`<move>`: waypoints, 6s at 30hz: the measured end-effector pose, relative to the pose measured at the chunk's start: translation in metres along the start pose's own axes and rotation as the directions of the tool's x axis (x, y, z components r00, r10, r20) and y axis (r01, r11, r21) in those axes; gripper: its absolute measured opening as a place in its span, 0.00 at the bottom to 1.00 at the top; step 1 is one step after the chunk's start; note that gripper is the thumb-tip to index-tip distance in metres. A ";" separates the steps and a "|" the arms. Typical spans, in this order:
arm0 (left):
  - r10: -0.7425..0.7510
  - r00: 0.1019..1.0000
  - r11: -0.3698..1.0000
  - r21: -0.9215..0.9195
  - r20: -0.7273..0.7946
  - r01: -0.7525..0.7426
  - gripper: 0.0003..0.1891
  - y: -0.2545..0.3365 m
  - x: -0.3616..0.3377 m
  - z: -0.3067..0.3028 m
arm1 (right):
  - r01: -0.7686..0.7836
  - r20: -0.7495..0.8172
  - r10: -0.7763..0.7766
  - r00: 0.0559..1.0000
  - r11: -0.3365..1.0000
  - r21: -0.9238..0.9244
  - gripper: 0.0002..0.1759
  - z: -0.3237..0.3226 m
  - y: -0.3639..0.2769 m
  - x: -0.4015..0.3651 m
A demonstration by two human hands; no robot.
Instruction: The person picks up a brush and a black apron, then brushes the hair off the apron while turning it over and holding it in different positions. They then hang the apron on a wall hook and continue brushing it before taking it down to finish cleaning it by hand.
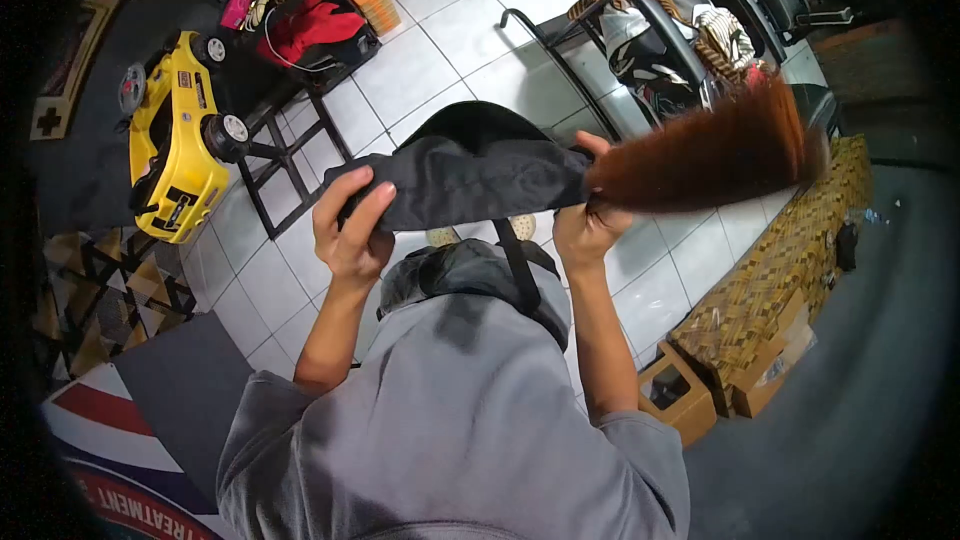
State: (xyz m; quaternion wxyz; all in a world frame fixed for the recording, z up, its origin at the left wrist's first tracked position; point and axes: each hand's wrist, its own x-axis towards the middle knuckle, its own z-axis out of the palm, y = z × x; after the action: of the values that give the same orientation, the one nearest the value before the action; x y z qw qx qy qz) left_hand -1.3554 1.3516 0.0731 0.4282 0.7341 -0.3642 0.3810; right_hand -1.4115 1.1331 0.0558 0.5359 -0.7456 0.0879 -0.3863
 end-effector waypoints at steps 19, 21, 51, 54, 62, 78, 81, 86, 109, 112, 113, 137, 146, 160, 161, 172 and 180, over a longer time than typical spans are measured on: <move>-0.535 0.537 0.838 0.330 0.652 0.434 0.16 -0.043 -0.154 0.056 | -0.473 0.512 0.603 0.612 0.798 -0.374 0.16 -0.024 0.115 -0.051; -0.453 0.697 0.883 0.172 0.556 0.436 0.14 -0.045 -0.120 0.070 | -0.587 0.495 0.602 0.626 0.782 -0.210 0.18 -0.024 0.093 -0.019; -0.524 0.707 0.776 -0.077 0.476 0.627 0.15 0.004 0.028 0.070 | -0.779 0.575 0.724 0.382 -0.082 0.621 0.18 -0.005 0.091 -0.044; -0.533 0.606 0.739 -0.024 0.591 0.673 0.17 -0.013 0.006 0.074 | -0.629 0.559 0.644 0.523 -0.151 0.762 0.24 -0.016 0.046 -0.024; -0.078 0.305 0.662 -0.179 0.949 0.728 0.25 -0.019 -0.039 0.082 | -0.579 0.539 0.279 0.794 0.079 0.812 0.39 -0.030 -0.043 0.040; -0.009 0.182 -0.589 -0.152 0.983 0.794 0.12 0.014 -0.041 0.064 | -0.497 0.428 0.508 0.748 0.855 -0.148 0.12 -0.061 0.003 0.026; -0.029 0.227 -0.618 -0.196 0.973 0.761 0.07 0.012 -0.041 0.065 | -0.354 0.447 0.439 0.779 0.897 -0.265 0.15 -0.073 0.019 0.003; 0.048 0.285 -0.795 -0.136 0.957 0.592 0.05 0.008 -0.027 0.069 | -0.431 0.565 0.471 0.678 0.876 -0.214 0.41 -0.070 0.010 -0.037; -0.470 0.394 0.761 0.137 0.790 0.634 0.19 -0.032 -0.002 0.060 | -0.369 0.463 0.578 0.672 0.803 -0.467 0.12 -0.037 0.009 -0.055; -0.075 0.310 0.791 -0.133 0.948 0.597 0.25 -0.006 -0.012 0.060 | -0.382 0.469 0.545 0.695 0.833 -0.401 0.12 -0.041 0.012 -0.056; -0.040 0.321 0.899 -0.107 0.946 0.425 0.30 0.001 -0.024 0.063 | -0.385 0.472 0.557 0.684 0.824 -0.415 0.12 -0.043 0.011 -0.056; -0.023 -0.085 0.925 0.053 0.996 0.377 0.12 0.013 -0.056 0.073 | -0.240 0.154 0.451 0.879 0.698 -0.675 0.30 -0.120 0.138 0.013; -0.172 0.081 0.807 0.093 0.982 0.583 0.18 0.001 -0.023 0.091 | -0.622 0.159 0.633 0.757 0.774 -0.122 0.23 -0.081 0.092 -0.037; -0.410 0.434 0.575 -0.142 0.802 0.806 0.14 0.041 0.117 0.042 | 0.025 0.206 0.024 0.978 0.972 -0.233 0.17 -0.014 0.139 -0.088; -0.423 0.464 0.495 -0.230 0.778 0.838 0.16 0.047 0.123 0.038 | -0.007 0.244 0.106 0.964 0.928 -0.374 0.18 -0.016 0.151 -0.090; -0.542 0.523 0.366 -0.374 0.658 0.852 0.18 0.038 0.123 0.025 | -0.350 0.176 0.646 0.743 0.599 -0.720 0.21 -0.072 0.219 -0.128; -0.471 0.456 0.393 -0.284 0.755 0.875 0.18 0.048 0.123 0.031 | 0.195 0.199 -0.204 0.959 0.979 0.064 0.17 -0.031 0.045 -0.019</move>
State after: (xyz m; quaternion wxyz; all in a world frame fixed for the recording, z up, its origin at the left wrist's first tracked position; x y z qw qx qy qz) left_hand -1.3338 1.2801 0.1867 0.6438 0.6950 -0.2250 -0.2278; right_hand -1.4325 1.1028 0.0117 0.5167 -0.7744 -0.0516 -0.3615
